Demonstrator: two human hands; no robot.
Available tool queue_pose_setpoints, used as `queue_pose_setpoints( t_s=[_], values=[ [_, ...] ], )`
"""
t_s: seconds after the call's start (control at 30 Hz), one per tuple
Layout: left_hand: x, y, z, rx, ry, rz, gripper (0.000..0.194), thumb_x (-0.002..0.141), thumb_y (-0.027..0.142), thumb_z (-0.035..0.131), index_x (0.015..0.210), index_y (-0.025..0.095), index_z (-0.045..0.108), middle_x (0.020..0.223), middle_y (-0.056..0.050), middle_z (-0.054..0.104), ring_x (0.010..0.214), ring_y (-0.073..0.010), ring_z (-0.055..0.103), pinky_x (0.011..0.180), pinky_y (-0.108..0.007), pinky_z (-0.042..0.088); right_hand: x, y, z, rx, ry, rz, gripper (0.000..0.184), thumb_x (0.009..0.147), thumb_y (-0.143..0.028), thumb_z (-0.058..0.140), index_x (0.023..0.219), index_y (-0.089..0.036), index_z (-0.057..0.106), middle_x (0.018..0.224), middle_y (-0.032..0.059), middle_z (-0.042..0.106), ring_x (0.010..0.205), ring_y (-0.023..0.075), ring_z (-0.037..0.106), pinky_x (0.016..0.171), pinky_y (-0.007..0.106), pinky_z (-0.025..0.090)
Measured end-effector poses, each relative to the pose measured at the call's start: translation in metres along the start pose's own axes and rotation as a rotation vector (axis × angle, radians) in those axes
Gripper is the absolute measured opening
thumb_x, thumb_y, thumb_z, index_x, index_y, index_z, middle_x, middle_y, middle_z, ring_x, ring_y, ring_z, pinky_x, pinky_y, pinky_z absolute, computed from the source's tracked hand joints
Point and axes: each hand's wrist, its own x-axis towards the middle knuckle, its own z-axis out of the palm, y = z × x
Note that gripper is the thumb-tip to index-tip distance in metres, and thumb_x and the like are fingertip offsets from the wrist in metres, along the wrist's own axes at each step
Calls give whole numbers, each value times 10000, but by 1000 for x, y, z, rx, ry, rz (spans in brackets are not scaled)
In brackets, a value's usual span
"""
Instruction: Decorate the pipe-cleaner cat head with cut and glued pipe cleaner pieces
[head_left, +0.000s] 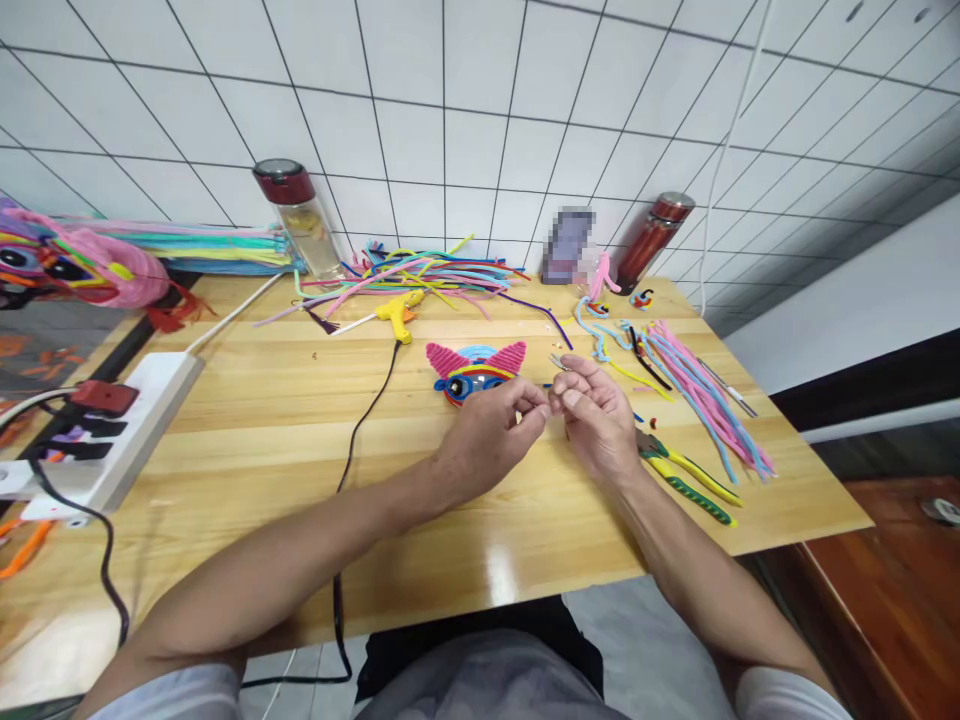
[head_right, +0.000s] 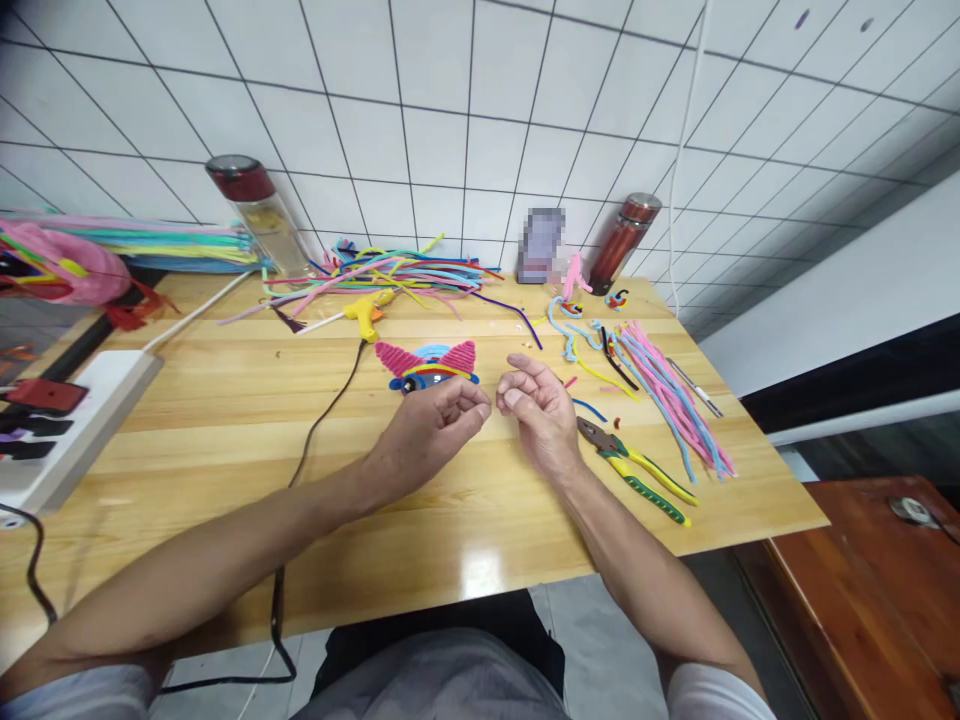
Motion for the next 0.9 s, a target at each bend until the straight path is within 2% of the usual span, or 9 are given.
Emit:
queue_pose_setpoints(
  t_s=[0.07,0.17,0.23,0.4,0.5,0.67,0.8,0.9],
  values=[
    [0,0,1,-141,-26,-94,95,867,301,648,867,207,646,762,4,670,622,-117,560,586,-257,435,-3,2,-1,-50,9,-58,467,830,-469,799,1232,-305,624,869,-8,691,694,168,612,693,341,543],
    [1,2,1,-392,-77,-281,192,859,381,668,836,197,618,748,21,639,475,-67,434,461,-237,333,-8,3,0,-121,60,-136,496,839,-486,812,1252,-313,598,866,-5,722,753,185,663,726,345,556],
    [0,4,1,-509,-111,-347,237,851,408,689,812,188,609,745,23,629,438,-47,403,431,-230,285,-11,2,2,-156,77,-174,472,852,-476,817,1235,-314,594,860,-5,736,762,188,681,736,347,562],
    [-3,3,3,-636,-151,-419,249,844,380,719,769,170,610,677,36,574,428,-33,402,431,-213,276,-16,0,4,-231,71,-260,386,889,-411,805,1199,-310,598,845,-9,756,727,180,681,735,350,564],
    [-3,3,4,-691,-158,-452,217,801,341,736,768,164,614,730,25,612,420,-25,402,412,-207,267,-16,1,1,-285,73,-318,371,889,-387,800,1194,-299,608,844,1,765,708,183,682,724,359,564],
    [-1,7,5,-742,-128,-513,132,745,247,672,708,168,573,690,31,602,386,-21,384,396,-199,236,-17,1,-4,-331,19,-380,339,892,-293,798,1191,-297,638,845,2,786,727,195,723,741,375,590],
    [-3,8,8,-746,-94,-543,91,721,179,597,661,175,528,590,57,517,377,-19,346,404,-190,213,-17,2,-1,-273,-11,-413,338,880,-230,802,1183,-279,661,840,-8,796,728,175,731,733,337,594],
    [-5,7,11,-745,-90,-541,81,732,170,571,670,178,519,580,62,501,380,-21,340,406,-186,219,-13,6,-1,-171,18,-365,359,853,-227,824,1174,-279,671,823,-28,789,700,145,710,678,276,566]
  ],
)
